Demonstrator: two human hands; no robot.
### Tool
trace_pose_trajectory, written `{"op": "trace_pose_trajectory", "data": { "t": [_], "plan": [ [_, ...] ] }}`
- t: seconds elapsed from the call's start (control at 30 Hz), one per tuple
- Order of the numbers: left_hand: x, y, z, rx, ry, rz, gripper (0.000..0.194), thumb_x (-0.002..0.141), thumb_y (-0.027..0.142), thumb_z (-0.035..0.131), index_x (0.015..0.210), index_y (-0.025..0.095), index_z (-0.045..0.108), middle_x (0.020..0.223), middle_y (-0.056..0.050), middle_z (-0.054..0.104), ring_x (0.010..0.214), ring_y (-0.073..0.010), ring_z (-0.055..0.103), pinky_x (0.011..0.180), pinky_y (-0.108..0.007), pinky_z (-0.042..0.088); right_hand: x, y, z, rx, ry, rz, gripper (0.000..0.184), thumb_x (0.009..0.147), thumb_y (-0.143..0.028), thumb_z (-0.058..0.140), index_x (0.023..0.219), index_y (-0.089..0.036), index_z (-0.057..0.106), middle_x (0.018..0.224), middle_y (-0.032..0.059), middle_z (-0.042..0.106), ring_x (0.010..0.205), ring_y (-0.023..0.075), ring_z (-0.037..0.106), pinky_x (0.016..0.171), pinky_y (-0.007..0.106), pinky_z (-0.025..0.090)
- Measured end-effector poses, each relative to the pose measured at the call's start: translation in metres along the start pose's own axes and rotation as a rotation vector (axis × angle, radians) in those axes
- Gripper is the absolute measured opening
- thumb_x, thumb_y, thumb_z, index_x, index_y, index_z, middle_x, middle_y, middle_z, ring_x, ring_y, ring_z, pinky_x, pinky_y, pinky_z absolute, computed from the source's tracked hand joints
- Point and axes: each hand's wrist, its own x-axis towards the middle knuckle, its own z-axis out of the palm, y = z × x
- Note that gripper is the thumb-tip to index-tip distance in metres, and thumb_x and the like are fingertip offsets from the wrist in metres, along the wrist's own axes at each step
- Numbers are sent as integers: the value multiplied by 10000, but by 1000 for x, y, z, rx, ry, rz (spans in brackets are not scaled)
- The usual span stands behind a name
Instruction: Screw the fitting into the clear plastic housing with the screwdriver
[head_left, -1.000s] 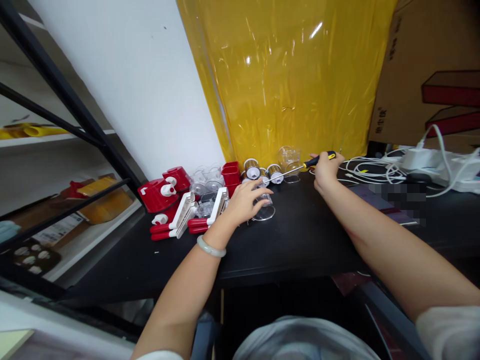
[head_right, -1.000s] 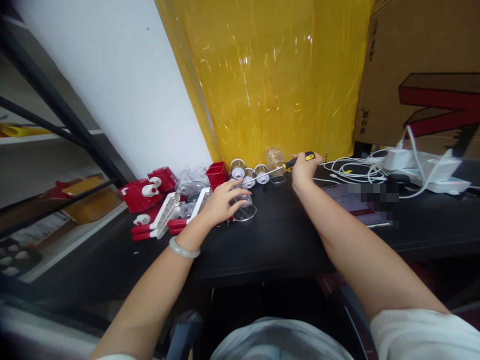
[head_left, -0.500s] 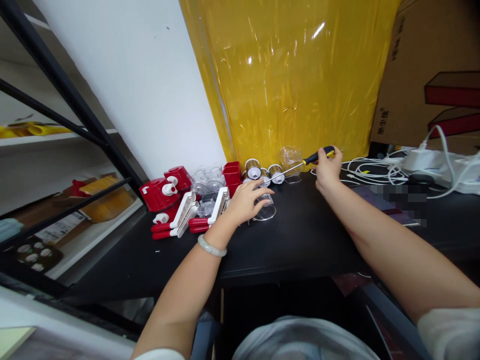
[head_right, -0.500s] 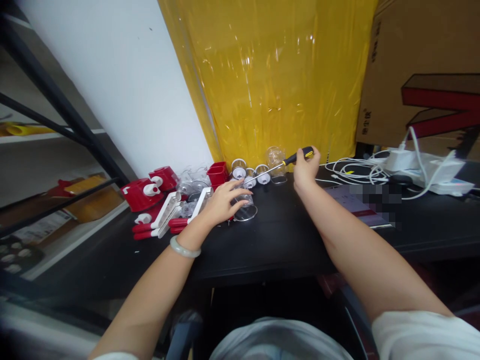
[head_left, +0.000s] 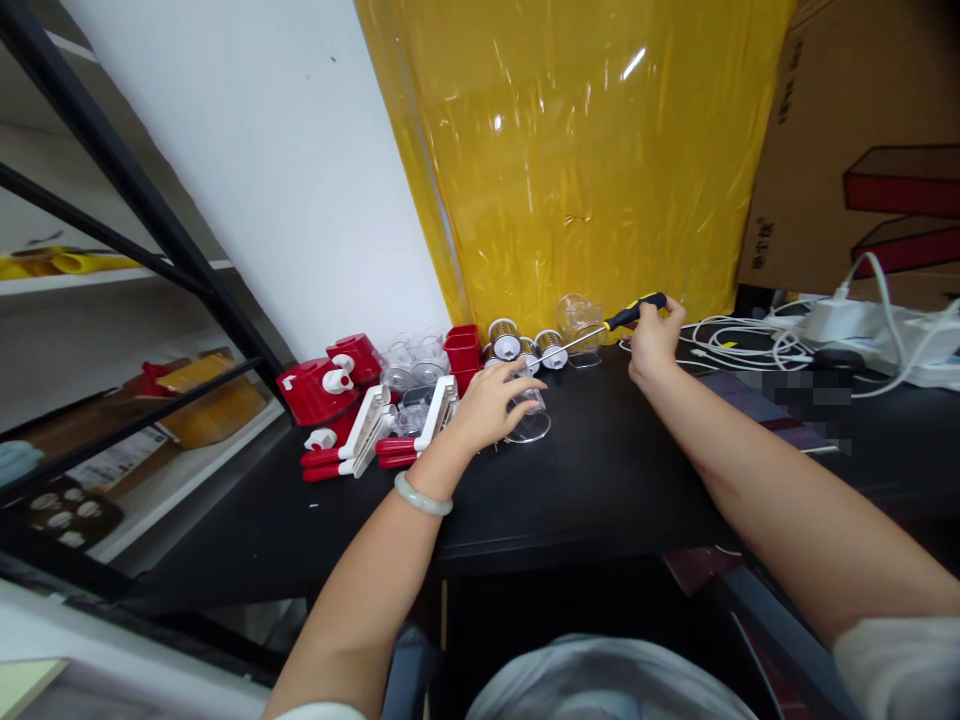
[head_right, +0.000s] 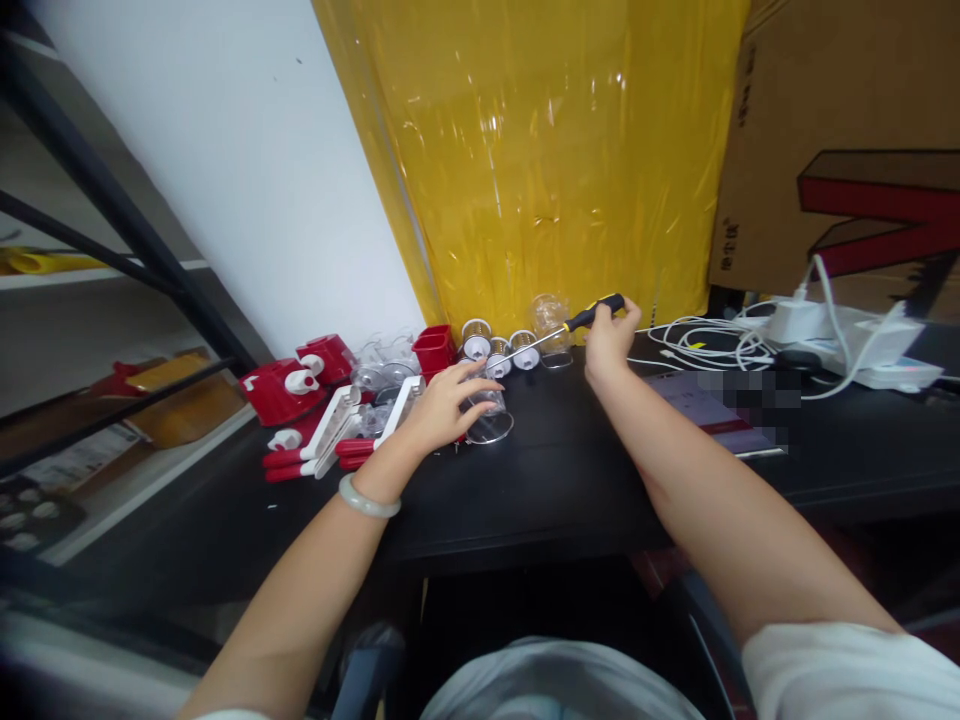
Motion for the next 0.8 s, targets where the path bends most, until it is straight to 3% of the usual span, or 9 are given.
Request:
{"op": "trace_pose_trajectory", "data": {
  "t": [0.17, 0.47, 0.8],
  "plan": [
    [0, 0, 0, 4, 2, 10, 270, 1021, 368, 675, 1268, 282, 746, 1537, -137, 593, 1412, -333, 571, 1164, -585, 472, 3, 4, 0, -47, -6, -51, 353, 925, -349, 644, 1215, -261, 464, 969, -22, 625, 779, 112, 688, 586, 201, 519],
    [1, 1, -1, -1, -1, 6, 268, 1015, 355, 687, 1264, 278, 750, 1539, -145, 592, 1413, -341, 572, 1160, -593, 471, 9, 8, -3, -139, 34, -105, 401, 929, -332, 628, 1300, -258, 495, 983, -17, 611, 864, 134, 693, 734, 299, 612],
    [0, 0, 0, -2, 12, 14, 264, 1014, 353, 690, 1257, 275, 754, 1527, -143, 602, 1411, -336, 574, 1163, -584, 472, 10, 6, -1, -86, 20, -112, 403, 914, -250, 581, 1310, -218, 517, 991, 10, 648, 923, 156, 722, 824, 342, 624]
  ]
}}
